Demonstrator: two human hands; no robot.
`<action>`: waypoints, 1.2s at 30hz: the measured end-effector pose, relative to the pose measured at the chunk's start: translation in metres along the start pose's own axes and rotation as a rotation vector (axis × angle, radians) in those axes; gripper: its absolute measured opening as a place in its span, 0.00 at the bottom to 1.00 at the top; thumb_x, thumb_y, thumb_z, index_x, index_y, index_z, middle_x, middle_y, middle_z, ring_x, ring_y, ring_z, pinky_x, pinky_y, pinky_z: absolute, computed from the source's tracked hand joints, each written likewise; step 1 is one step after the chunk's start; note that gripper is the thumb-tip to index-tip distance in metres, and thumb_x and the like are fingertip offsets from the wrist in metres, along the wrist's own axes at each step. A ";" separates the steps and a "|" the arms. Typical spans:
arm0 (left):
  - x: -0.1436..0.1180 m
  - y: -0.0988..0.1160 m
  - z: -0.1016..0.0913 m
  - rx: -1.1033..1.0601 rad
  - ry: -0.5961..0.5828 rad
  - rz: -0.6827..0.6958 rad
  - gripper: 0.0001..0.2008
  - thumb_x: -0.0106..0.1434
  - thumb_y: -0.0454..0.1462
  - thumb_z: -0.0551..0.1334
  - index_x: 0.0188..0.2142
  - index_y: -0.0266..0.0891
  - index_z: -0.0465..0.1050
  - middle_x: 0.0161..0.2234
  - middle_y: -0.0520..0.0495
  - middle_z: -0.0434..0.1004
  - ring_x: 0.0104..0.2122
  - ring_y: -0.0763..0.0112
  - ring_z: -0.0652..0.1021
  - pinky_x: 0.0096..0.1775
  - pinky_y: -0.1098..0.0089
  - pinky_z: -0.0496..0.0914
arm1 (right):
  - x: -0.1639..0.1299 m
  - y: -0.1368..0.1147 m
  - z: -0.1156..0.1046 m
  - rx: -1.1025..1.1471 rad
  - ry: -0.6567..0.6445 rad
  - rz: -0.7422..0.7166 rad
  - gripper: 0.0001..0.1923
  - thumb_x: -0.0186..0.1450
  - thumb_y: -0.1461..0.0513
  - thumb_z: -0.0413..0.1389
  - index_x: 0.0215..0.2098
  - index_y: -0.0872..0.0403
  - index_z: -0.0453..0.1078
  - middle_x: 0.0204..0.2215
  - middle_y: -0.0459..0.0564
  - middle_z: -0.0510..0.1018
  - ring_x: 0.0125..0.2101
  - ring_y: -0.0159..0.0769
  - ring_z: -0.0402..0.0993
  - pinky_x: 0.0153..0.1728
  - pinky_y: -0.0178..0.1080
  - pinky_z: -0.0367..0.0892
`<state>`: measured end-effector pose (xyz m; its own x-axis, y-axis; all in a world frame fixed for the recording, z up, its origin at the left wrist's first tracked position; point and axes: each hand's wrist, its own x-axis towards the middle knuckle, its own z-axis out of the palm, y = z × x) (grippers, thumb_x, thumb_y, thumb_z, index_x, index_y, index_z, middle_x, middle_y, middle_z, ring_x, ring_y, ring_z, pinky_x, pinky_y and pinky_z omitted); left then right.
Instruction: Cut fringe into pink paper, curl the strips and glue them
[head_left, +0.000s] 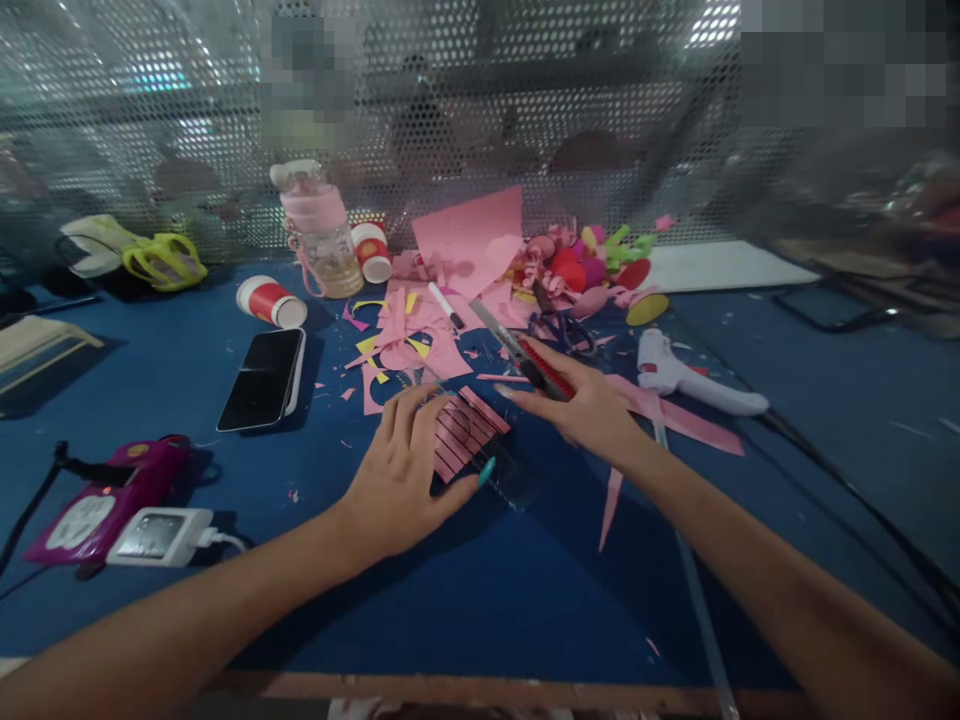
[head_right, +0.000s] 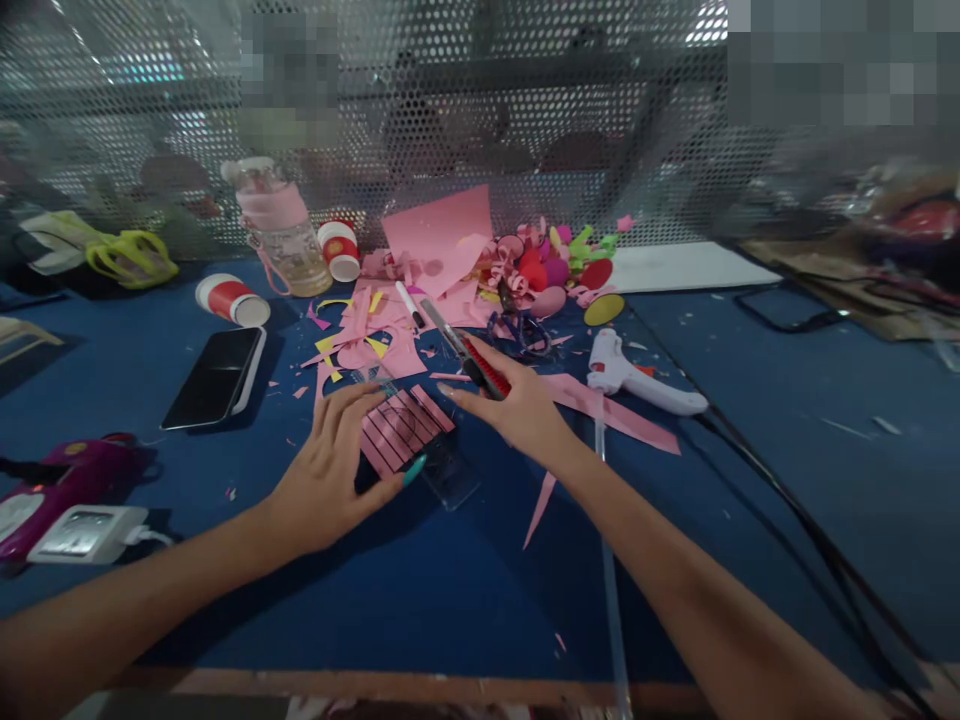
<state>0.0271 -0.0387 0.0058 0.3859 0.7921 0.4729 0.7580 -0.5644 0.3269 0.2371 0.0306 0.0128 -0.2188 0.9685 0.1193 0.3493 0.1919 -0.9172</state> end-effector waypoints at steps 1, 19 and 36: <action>-0.001 0.001 0.001 0.032 -0.049 -0.008 0.33 0.55 0.47 0.57 0.55 0.32 0.49 0.54 0.32 0.54 0.55 0.51 0.56 0.52 0.49 0.55 | 0.000 0.002 0.000 -0.047 0.007 -0.037 0.35 0.50 0.56 0.60 0.56 0.50 0.59 0.33 0.47 0.75 0.20 0.28 0.66 0.20 0.33 0.66; -0.011 0.008 0.000 0.107 -0.432 0.006 0.32 0.58 0.53 0.48 0.60 0.51 0.42 0.63 0.42 0.33 0.59 0.46 0.44 0.53 0.44 0.47 | 0.002 0.006 -0.002 -0.218 -0.166 -0.053 0.42 0.47 0.57 0.62 0.58 0.48 0.54 0.55 0.49 0.62 0.46 0.45 0.66 0.37 0.40 0.68; -0.015 0.011 -0.002 0.094 -0.419 0.007 0.30 0.57 0.54 0.50 0.58 0.58 0.46 0.63 0.47 0.29 0.59 0.43 0.46 0.52 0.40 0.47 | 0.000 0.000 -0.004 -0.208 -0.123 0.011 0.36 0.50 0.57 0.60 0.56 0.49 0.57 0.48 0.50 0.71 0.46 0.46 0.67 0.41 0.46 0.66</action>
<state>0.0287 -0.0569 0.0044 0.5570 0.8250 0.0951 0.7917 -0.5621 0.2393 0.2406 0.0313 0.0142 -0.3191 0.9463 0.0510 0.5296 0.2227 -0.8185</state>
